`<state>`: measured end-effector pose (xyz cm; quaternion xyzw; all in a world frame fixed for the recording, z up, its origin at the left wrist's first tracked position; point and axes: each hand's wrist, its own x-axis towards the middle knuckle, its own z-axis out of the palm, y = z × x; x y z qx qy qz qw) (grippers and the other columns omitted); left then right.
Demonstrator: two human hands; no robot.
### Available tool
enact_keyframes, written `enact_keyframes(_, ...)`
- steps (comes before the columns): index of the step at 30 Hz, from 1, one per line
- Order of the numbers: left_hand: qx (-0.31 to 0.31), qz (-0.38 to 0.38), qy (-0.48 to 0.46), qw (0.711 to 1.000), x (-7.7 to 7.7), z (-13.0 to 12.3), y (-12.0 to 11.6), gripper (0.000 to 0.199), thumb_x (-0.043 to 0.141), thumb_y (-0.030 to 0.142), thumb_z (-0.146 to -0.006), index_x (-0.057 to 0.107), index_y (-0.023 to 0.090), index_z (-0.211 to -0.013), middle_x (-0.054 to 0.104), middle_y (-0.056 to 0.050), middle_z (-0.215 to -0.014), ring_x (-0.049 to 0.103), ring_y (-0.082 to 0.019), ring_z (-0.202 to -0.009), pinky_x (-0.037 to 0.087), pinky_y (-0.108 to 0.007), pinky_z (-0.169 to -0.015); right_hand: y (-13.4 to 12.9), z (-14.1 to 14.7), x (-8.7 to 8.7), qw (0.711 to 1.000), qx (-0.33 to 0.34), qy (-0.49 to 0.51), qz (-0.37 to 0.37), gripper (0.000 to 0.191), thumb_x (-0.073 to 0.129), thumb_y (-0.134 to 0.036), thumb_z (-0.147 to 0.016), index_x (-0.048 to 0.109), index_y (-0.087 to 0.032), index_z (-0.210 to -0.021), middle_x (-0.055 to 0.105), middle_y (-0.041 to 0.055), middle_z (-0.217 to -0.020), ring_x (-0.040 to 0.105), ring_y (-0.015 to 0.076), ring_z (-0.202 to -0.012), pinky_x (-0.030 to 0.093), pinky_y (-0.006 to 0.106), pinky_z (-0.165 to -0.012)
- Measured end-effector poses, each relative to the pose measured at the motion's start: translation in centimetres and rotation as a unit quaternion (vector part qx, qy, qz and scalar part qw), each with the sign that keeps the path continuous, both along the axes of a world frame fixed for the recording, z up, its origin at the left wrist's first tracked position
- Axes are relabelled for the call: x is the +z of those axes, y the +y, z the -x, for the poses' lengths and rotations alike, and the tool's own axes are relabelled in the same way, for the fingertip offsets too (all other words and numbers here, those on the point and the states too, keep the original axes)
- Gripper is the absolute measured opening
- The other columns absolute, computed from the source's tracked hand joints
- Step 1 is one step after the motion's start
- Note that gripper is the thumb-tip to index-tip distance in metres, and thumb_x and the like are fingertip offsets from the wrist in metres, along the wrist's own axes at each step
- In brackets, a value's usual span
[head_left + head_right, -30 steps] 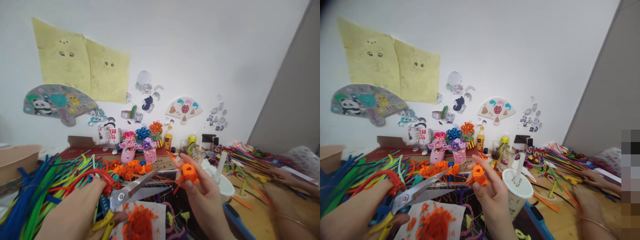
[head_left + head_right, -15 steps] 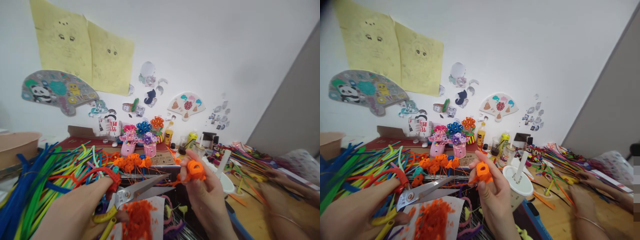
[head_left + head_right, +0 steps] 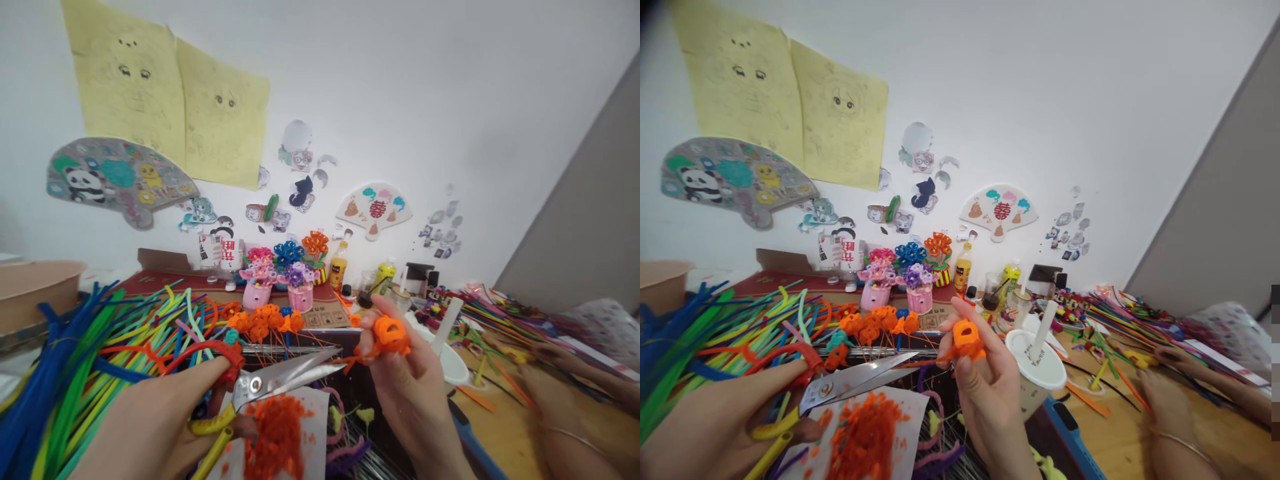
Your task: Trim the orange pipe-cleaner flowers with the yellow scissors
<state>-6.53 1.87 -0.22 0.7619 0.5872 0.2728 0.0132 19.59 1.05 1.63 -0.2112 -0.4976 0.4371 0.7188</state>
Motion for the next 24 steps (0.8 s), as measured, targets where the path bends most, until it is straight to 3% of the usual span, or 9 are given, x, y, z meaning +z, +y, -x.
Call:
enact_keyframes(10,-0.03,0.058,0.004,0.998,0.2,-0.4,0.1,0.023,0.064,0.049,-0.068,0.06,0.026,-0.064,0.067,0.003,-0.056,0.057,-0.016,-0.049,0.033,-0.02,-0.048,-0.3,0.3,0.4,1.0,-0.011,0.007,0.019,0.044,0.076,-0.037,-0.074,0.065,-0.03,-0.116,0.062,0.0028,-0.096,0.052,0.0131,-0.071,0.048,0.025,-0.066)
enact_keyframes(18,-0.034,0.067,-0.016,0.997,-0.4,-0.6,0.4,0.013,0.065,0.039,-0.063,0.063,0.026,-0.064,0.067,0.003,-0.055,0.059,-0.019,-0.052,0.033,-0.023,-0.05,0.0,0.2,0.3,0.999,0.033,0.034,0.01,0.044,0.075,-0.032,-0.077,0.065,-0.027,-0.119,0.063,0.0021,-0.096,0.055,0.0108,-0.074,0.048,0.018,-0.068)
enact_keyframes(20,-0.036,0.083,-0.03,0.995,-0.1,-0.9,0.1,0.005,0.064,0.031,-0.061,0.062,0.027,-0.063,0.069,0.003,-0.061,0.061,-0.02,-0.056,0.035,-0.022,-0.051,0.1,0.2,0.3,0.999,0.033,0.039,0.016,0.045,0.075,-0.032,-0.076,0.064,-0.027,-0.12,0.063,0.0019,-0.095,0.055,0.0106,-0.074,0.048,0.018,-0.068)
enact_keyframes(24,-0.022,0.067,-0.105,0.992,0.7,-1.8,-0.8,0.016,0.059,0.026,-0.055,0.064,0.03,-0.07,0.073,0.001,-0.076,0.065,-0.023,-0.067,0.041,-0.025,-0.057,0.2,0.3,0.2,0.998,0.024,0.042,0.03,0.047,0.077,-0.032,-0.074,0.065,-0.026,-0.119,0.062,0.0021,-0.095,0.055,0.0115,-0.074,0.048,0.019,-0.071)
